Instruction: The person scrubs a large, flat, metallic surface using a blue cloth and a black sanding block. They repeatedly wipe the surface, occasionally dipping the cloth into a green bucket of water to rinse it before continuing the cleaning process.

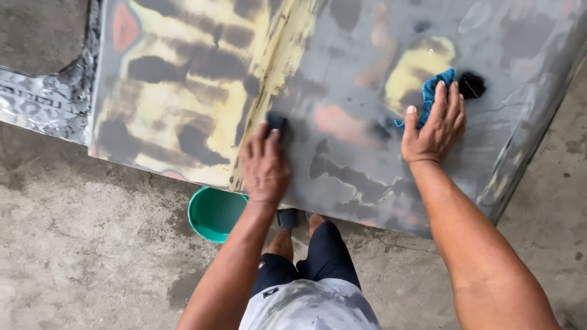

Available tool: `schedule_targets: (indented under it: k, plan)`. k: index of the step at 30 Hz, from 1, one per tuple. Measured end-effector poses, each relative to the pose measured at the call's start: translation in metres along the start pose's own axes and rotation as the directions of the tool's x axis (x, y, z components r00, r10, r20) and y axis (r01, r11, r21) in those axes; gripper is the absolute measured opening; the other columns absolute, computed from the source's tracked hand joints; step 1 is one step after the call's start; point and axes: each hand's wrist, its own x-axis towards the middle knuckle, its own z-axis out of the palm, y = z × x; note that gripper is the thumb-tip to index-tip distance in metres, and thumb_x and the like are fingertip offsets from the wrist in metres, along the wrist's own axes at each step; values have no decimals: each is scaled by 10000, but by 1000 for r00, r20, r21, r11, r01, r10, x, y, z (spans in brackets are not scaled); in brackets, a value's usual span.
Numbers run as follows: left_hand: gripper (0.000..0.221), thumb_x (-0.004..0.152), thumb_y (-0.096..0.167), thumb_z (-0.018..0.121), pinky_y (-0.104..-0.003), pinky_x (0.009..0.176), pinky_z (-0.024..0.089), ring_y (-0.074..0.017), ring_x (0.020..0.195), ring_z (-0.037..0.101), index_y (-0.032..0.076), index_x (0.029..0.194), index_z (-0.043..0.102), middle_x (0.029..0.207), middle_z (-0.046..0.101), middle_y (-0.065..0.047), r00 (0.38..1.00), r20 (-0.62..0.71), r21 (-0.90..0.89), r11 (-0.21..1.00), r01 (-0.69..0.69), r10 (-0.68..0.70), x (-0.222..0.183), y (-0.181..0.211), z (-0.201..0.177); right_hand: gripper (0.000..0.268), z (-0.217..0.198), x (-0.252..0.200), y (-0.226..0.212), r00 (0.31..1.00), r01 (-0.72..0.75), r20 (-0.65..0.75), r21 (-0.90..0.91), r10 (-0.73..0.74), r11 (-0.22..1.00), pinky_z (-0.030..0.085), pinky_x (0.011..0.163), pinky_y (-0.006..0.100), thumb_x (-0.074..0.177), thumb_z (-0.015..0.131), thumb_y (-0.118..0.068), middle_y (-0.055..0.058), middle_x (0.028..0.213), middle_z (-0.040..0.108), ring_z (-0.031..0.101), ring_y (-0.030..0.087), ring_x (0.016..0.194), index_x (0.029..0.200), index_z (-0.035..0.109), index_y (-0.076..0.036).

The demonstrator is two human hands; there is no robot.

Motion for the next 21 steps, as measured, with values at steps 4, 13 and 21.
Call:
schedule_targets:
  k: [4, 13, 21]
  plan:
    - [481, 822, 43, 616, -471, 946, 490, -346, 1167, 589, 34, 1303, 629, 1391, 600, -169, 965, 181, -133, 977, -170, 192, -10, 37, 33, 699, -2, 2, -1, 1000, 16, -24, -12, -16, 1000, 242, 1256, 580, 1045, 628, -388, 210, 1673, 382, 349, 460, 1509, 1637, 432, -71]
    - [450, 849, 121, 640, -494, 1019, 468, -346, 1227, 575, 64, 1295, 631, 1400, 593, -142, 990, -18, 95, 986, -138, 141, 74, 27, 46, 678, -4, 4, -12, 1000, -2, -19, 6, 2, 1000, 248, 1234, 593, 1035, 618, -407, 196, 1663, 391, 369, 447, 1497, 1602, 440, -81]
    - [387, 946, 103, 577, -489, 908, 501, -336, 1126, 616, 92, 1332, 606, 1272, 633, -125, 875, 418, -14, 964, -264, 245, 130, 56, 65, 643, -5, 14, 19, 988, 74, 131, 32, -77, 997, 213, 1237, 593, 1017, 571, -390, 146, 1678, 361, 337, 401, 1520, 1592, 433, -139]
